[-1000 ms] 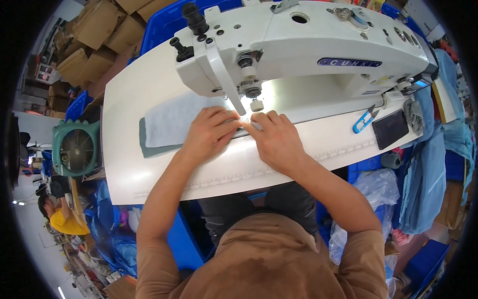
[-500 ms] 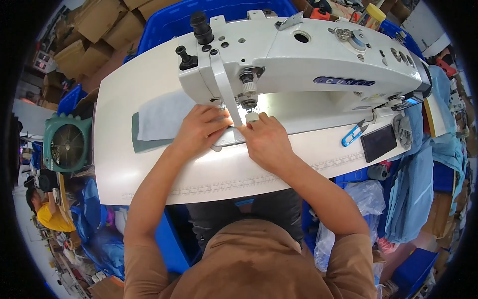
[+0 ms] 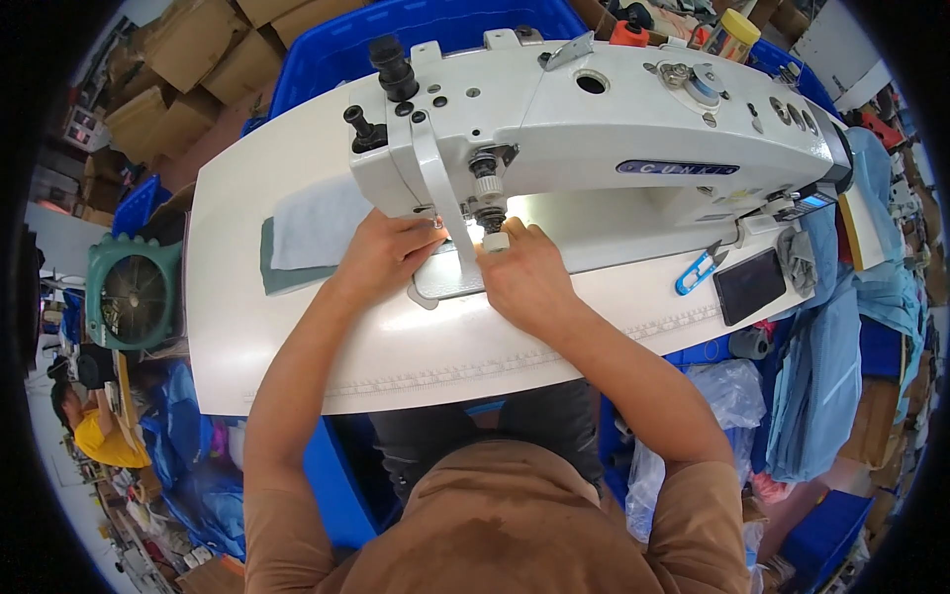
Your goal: Sewing two pieces of synthetic fabric components together using an industrial sewing machine.
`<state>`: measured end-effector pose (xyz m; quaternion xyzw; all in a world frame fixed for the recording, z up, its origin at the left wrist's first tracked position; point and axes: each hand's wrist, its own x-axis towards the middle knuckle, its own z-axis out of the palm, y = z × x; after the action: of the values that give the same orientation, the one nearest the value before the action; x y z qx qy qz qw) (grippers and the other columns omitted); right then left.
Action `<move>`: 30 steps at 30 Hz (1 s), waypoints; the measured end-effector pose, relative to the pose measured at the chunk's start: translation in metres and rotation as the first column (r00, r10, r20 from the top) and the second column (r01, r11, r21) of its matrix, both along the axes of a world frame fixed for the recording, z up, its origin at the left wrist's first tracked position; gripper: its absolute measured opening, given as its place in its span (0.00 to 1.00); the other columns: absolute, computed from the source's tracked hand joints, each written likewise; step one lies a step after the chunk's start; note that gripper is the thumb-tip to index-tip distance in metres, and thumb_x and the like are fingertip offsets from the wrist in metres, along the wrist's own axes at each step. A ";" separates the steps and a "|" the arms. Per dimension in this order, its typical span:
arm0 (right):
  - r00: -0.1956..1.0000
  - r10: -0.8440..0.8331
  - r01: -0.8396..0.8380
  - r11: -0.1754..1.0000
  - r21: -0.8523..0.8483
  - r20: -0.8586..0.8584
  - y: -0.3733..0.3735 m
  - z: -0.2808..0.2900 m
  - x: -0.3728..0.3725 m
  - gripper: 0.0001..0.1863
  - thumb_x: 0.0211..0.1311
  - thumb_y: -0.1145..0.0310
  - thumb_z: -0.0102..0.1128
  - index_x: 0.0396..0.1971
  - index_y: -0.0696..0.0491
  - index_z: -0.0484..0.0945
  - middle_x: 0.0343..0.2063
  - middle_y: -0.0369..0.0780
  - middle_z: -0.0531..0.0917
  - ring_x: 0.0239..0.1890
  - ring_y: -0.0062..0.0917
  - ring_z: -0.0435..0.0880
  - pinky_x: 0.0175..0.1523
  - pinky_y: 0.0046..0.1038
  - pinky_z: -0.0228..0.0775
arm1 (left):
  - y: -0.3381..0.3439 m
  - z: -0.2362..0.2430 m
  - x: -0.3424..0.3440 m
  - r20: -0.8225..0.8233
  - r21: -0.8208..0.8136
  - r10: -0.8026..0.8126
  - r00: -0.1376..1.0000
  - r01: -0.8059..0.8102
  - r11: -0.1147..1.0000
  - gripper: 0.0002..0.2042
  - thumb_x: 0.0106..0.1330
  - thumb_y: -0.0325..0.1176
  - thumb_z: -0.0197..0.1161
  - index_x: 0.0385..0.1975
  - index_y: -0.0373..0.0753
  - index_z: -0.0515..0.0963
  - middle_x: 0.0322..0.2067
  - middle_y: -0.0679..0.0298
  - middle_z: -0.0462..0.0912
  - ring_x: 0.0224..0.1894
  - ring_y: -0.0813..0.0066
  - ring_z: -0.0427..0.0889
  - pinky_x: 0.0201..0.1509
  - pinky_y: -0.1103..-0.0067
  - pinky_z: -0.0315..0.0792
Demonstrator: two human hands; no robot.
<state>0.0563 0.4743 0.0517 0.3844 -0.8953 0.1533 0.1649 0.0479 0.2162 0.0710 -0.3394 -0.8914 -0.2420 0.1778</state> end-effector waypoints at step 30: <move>0.292 0.945 0.328 0.045 -0.944 0.147 0.067 0.220 0.160 0.19 0.86 0.62 0.52 0.44 0.63 0.86 0.40 0.48 0.88 0.41 0.37 0.87 0.49 0.40 0.80 | 0.006 -0.001 -0.008 0.059 -0.113 0.213 0.975 -0.205 0.972 0.08 0.64 0.25 0.71 0.41 0.33 0.89 0.47 0.46 0.88 0.56 0.38 0.81 0.66 0.53 0.74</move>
<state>0.2164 0.5413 0.2717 0.2858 -0.3296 0.8812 -0.1822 0.0394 0.2225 0.0701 -0.2438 -0.9396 -0.1860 0.1522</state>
